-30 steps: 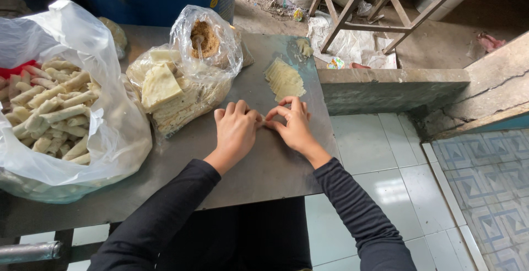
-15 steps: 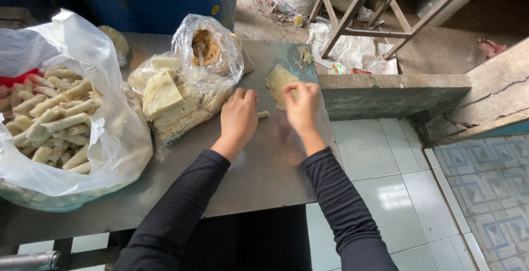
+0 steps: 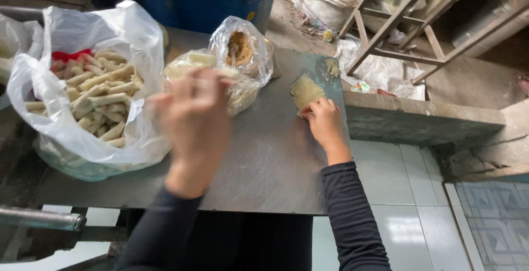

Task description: The person sits at a metal table and folds thin dough sheets into triangular wrappers. They place brown filling from a plastic bag onto a wrapper, fold the dough over the filling to enclose it, and set the finished filled piece into a large bag of similar pieces.

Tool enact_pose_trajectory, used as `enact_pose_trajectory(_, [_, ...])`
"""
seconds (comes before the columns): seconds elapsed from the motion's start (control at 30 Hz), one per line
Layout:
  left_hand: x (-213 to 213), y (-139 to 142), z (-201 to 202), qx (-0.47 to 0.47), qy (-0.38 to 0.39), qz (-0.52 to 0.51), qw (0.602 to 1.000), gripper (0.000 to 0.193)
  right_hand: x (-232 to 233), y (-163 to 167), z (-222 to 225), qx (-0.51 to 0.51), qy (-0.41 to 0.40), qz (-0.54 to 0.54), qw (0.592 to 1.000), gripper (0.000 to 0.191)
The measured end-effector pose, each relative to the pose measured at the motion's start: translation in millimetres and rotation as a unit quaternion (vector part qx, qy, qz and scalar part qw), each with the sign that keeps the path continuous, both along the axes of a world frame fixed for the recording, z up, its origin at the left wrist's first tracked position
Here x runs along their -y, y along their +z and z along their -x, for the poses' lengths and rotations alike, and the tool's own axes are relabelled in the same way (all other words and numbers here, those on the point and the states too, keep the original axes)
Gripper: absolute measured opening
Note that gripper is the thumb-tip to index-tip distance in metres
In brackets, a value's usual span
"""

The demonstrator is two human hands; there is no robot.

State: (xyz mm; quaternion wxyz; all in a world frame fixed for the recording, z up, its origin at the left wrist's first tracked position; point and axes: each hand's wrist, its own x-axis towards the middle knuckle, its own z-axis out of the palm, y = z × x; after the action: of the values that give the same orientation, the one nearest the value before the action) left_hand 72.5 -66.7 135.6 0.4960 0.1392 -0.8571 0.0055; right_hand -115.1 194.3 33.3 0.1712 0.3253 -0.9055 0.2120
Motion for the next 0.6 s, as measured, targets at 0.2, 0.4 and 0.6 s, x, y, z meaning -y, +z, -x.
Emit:
enact_pose_trajectory(0.2, [88.9, 53.9, -74.1, 0.135, 0.247, 0.058, 0.958, 0.022, -12.2, 1.5, 1.8, 0.067, 0.035, 0.063, 0.995, 0.014])
enact_pose_trajectory(0.4, [68.4, 63.8, -57.5, 0.115, 0.172, 0.108, 0.972, 0.026, -11.5, 0.5, 1.0, 0.007, 0.011, 0.018, 1.0, 0.008])
enact_pose_trajectory(0.6, [-45.4, -18.7, 26.8, 0.097, -0.352, -0.061, 0.929, 0.014, -12.4, -21.5, 19.8, 0.14, -0.062, 0.226, 0.962, 0.004])
